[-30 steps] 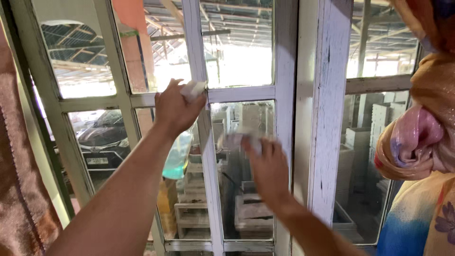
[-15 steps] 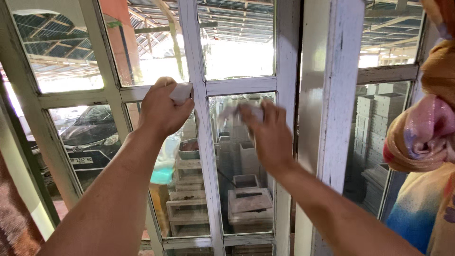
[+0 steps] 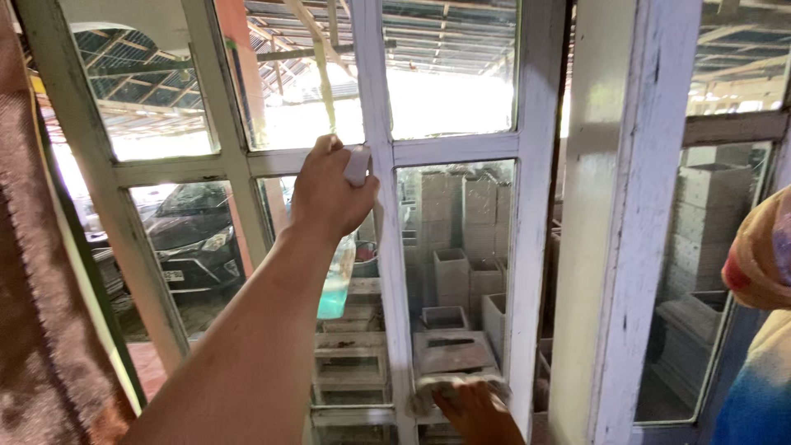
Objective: The person cleans a window by spraying liquid from a bottle onto the glass and wiping the panes with a cloth.
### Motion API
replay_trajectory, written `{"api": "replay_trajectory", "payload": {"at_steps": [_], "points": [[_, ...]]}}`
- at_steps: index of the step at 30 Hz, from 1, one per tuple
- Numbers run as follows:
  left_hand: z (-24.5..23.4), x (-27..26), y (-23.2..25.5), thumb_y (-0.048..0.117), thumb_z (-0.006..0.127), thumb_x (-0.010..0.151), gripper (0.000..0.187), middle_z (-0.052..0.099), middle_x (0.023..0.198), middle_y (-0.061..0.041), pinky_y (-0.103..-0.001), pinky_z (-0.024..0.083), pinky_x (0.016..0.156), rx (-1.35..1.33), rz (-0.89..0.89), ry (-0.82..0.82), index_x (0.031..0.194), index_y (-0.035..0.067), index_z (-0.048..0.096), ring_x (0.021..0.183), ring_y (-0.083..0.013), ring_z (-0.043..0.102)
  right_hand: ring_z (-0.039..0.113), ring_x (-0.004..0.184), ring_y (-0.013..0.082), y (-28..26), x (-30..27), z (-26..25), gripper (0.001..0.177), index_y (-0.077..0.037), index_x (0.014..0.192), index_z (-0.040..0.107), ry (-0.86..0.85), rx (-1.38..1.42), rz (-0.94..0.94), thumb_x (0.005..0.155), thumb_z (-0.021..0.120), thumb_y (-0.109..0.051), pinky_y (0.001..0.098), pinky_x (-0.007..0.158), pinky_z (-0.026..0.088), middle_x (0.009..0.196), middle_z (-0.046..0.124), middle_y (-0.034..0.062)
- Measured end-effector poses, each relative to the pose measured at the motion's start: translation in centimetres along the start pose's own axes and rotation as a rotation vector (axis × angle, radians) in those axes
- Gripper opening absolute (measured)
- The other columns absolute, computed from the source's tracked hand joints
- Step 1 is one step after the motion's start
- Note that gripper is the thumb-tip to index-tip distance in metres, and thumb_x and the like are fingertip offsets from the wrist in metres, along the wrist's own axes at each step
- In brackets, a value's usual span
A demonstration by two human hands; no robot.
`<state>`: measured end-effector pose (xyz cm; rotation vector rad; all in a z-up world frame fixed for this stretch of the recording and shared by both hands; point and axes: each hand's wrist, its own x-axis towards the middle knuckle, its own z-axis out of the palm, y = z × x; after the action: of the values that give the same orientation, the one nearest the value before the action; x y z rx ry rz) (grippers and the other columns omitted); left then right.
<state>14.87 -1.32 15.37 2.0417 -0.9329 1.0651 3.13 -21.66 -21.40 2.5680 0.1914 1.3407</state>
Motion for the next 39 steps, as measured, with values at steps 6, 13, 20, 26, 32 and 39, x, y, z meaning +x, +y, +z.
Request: {"api": "replay_trajectory", "payload": {"at_steps": [6,13,20,26,32,39], "points": [[1.4,0.0,-1.1,0.030,0.076,0.081,0.039,0.054,0.141,-0.021,-0.043,0.047,0.102,0.043,0.114,0.096,0.106,-0.001,0.074,0.124,-0.0377,0.056,0.060,0.112,0.0373,1.4,7.8,-3.9,0.066,-0.023,0.144,0.056,-0.103,0.001,0.048,0.084,0.065,0.003,0.0467,0.087,0.058,0.129,0.060,0.0176],[1.8,0.5,-0.9,0.032,0.074,0.081,0.038,0.059,0.134,-0.017,-0.041,0.049,0.104,0.009,0.003,-0.031,0.104,0.002,0.075,0.120,-0.0336,0.060,0.055,0.114,0.0450,5.9,26.0,-14.0,0.055,-0.025,0.135,0.060,0.342,0.042,0.234,0.084,0.071,-0.008,0.0480,0.066,0.057,0.128,0.057,0.0235],[1.3,0.6,-1.0,0.030,0.075,0.081,0.038,0.061,0.127,-0.015,-0.044,0.050,0.098,0.071,0.069,0.012,0.110,0.006,0.075,0.116,-0.0348,0.061,0.053,0.113,0.0303,8.6,24.1,-14.8,0.045,-0.026,0.131,0.069,0.436,-0.229,0.209,0.089,0.075,-0.010,0.0535,0.094,0.048,0.121,0.057,0.0108],[1.7,0.6,-0.8,0.032,0.077,0.082,0.036,0.060,0.128,-0.016,-0.047,0.049,0.096,0.110,0.146,0.032,0.106,0.005,0.076,0.114,-0.0371,0.060,0.052,0.119,0.0277,7.7,24.9,-10.9,0.028,-0.029,0.120,0.073,0.721,-0.051,0.539,0.096,0.070,-0.015,0.0420,0.095,0.052,0.124,0.061,0.0051],[2.4,-0.9,0.2,0.035,0.077,0.086,0.049,0.058,0.131,-0.018,-0.045,0.050,0.098,0.111,0.092,0.087,0.118,-0.001,0.069,0.118,-0.0361,0.059,0.060,0.099,0.0349,5.1,26.5,-9.9,0.039,-0.022,0.133,0.073,0.532,-0.034,0.164,0.095,0.066,-0.013,0.0359,0.073,0.055,0.116,0.062,0.0166],[2.5,-1.3,-0.2,0.026,0.075,0.083,0.050,0.055,0.139,-0.015,-0.041,0.050,0.103,0.189,0.064,0.061,0.126,0.000,0.065,0.129,-0.0320,0.056,0.057,0.118,0.0311,8.0,24.3,-12.8,0.024,-0.023,0.115,0.073,0.641,-0.315,0.221,0.094,0.072,-0.011,0.0516,0.094,0.054,0.127,0.058,0.0101]]}}
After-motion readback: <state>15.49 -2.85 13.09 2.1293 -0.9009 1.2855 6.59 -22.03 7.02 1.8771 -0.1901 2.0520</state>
